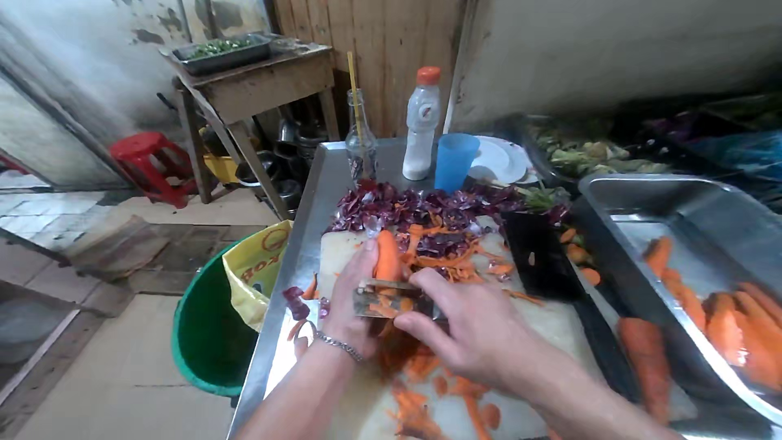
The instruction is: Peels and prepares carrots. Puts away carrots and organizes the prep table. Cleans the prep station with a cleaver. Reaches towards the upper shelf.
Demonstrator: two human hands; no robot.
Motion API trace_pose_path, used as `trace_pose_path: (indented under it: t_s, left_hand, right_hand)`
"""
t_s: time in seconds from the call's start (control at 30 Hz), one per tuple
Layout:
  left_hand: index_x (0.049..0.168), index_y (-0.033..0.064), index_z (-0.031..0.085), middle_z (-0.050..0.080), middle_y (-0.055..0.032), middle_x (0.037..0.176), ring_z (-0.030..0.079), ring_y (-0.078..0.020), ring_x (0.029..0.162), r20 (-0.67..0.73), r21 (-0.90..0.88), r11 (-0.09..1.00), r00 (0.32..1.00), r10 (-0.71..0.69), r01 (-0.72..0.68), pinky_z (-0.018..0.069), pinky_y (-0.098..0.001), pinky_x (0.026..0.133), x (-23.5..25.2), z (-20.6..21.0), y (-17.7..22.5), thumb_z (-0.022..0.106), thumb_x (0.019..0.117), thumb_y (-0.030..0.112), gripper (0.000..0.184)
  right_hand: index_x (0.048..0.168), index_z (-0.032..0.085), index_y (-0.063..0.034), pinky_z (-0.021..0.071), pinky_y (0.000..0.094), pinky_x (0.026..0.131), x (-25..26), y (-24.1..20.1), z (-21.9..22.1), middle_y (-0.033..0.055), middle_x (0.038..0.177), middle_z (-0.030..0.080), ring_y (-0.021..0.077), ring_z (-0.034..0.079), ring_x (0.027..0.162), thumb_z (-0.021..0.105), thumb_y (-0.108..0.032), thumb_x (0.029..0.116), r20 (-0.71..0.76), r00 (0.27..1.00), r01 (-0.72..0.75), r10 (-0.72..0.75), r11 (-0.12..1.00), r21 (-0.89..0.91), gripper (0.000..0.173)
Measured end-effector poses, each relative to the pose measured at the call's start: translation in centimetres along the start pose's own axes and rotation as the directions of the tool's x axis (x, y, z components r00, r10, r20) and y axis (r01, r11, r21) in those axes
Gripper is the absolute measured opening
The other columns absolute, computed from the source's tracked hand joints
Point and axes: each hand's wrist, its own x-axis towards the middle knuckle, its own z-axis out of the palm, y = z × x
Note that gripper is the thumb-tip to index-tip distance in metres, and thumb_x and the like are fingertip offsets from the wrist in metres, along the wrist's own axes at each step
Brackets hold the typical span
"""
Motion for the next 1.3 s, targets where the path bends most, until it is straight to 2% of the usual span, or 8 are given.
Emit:
trace_pose_path:
  t_s: [0.2, 0.3, 0.53, 0.67, 0.83, 0.93, 1.07, 1.3]
  left_hand:
    - [0.127, 0.0247, 0.062, 0.068, -0.0003, 0.09, 0.067, -0.0098, 0.074, 0.041, 0.035, 0.999, 0.999, 0.018, -0.019, 0.0577, -0.0276, 0.063, -0.1, -0.1, -0.3, 0.042, 0.1067, 0.052, 0.039]
    - [0.12, 0.0233, 0.064, 0.068, -0.0007, 0.083, 0.066, -0.0095, 0.067, -0.034, 0.058, 0.998, 0.999, 0.009, -0.007, 0.0562, -0.0264, 0.056, -0.5, 0.3, 0.1, 0.043, 0.1071, 0.051, 0.038]
    - [0.131, 0.0226, 0.06, 0.069, -0.0043, 0.095, 0.069, -0.0146, 0.079, 0.011, 0.037, 0.999, 1.0, -0.021, 0.021, 0.059, -0.0325, 0.066, -0.3, 0.6, -0.1, 0.043, 0.107, 0.051, 0.04]
    - [0.133, 0.0229, 0.056, 0.061, -0.0067, 0.076, 0.054, -0.0125, 0.05, 0.089, 0.12, 0.992, 0.994, -0.056, 0.045, 0.049, -0.0254, 0.045, -0.7, 0.8, -0.1, 0.027, 0.1109, 0.05, 0.045]
    - [0.138, 0.0186, 0.052, 0.061, -0.0098, 0.08, 0.054, -0.0126, 0.049, 0.164, 0.111, 0.994, 0.986, -0.035, 0.016, 0.0487, -0.0243, 0.045, -0.4, 0.6, -0.1, 0.021, 0.1126, 0.042, 0.046]
    - [0.133, 0.0154, 0.052, 0.061, -0.0102, 0.083, 0.053, -0.0131, 0.049, 0.215, 0.126, 0.992, 0.976, -0.024, -0.003, 0.0494, -0.0251, 0.045, -0.4, 0.6, -0.1, 0.021, 0.112, 0.046, 0.048]
    - [0.142, 0.0203, 0.05, 0.062, -0.0109, 0.083, 0.056, -0.0143, 0.051, 0.263, 0.135, 0.991, 0.964, -0.021, -0.015, 0.0507, -0.0265, 0.046, -0.5, 0.5, -0.4, 0.021, 0.1112, 0.046, 0.05]
    - [0.139, 0.0246, 0.058, 0.065, -0.0105, 0.082, 0.056, -0.0148, 0.053, 0.057, 0.14, 0.99, 0.998, -0.006, -0.002, 0.047, -0.0268, 0.045, -0.1, 0.3, -0.2, 0.025, 0.1124, 0.038, 0.045]
  right_hand:
    - [0.105, 0.065, -0.0154, 0.0458, 0.0325, 0.043, -0.2, 0.7, -0.1, -0.0074, 0.058, 0.052, 0.0101, 0.056, 0.049, 0.038, -0.062, 0.1034, -0.069, 0.989, 0.129, -0.133, 0.99, -0.062, 0.054]
    - [0.107, 0.067, -0.0145, 0.0457, 0.033, 0.043, 0.1, 0.9, 0.0, -0.007, 0.057, 0.053, 0.0107, 0.056, 0.049, 0.038, -0.062, 0.1033, -0.071, 0.988, 0.131, -0.136, 0.989, -0.073, 0.056]
    - [0.104, 0.067, -0.0138, 0.0448, 0.0348, 0.042, 0.4, 2.3, -0.2, -0.0055, 0.057, 0.052, 0.0129, 0.056, 0.049, 0.037, -0.064, 0.1029, -0.078, 0.986, 0.143, -0.15, 0.985, -0.092, 0.058]
    - [0.109, 0.067, -0.0153, 0.0494, 0.043, 0.044, 1.1, 3.5, -1.0, -0.0021, 0.058, 0.056, 0.0193, 0.062, 0.051, 0.041, -0.061, 0.1024, -0.021, 1.0, -0.012, 0.011, 0.997, -0.077, 0.053]
    - [0.11, 0.066, -0.0171, 0.049, 0.0439, 0.046, 1.7, 4.3, -1.1, -0.0015, 0.058, 0.055, 0.0208, 0.062, 0.053, 0.037, -0.067, 0.1016, 0.0, 0.995, -0.097, 0.098, 0.99, -0.106, 0.058]
    - [0.113, 0.066, -0.0158, 0.0509, 0.0481, 0.05, 2.1, 4.8, -1.5, 0.0021, 0.063, 0.059, 0.0255, 0.065, 0.059, 0.038, -0.066, 0.102, 0.004, 0.976, -0.216, 0.217, 0.97, -0.111, 0.059]
    - [0.12, 0.063, -0.016, 0.0533, 0.0518, 0.057, 2.3, 5.3, -2.5, 0.0053, 0.071, 0.063, 0.0281, 0.067, 0.067, 0.04, -0.063, 0.1043, 0.066, 0.917, -0.39, 0.394, 0.919, -0.067, 0.055]
    - [0.11, 0.065, -0.0172, 0.0495, 0.0415, 0.046, 0.9, 1.8, -1.4, -0.0038, 0.059, 0.055, 0.0169, 0.06, 0.052, 0.039, -0.065, 0.1017, 0.044, 0.992, -0.113, 0.116, 0.991, -0.068, 0.055]
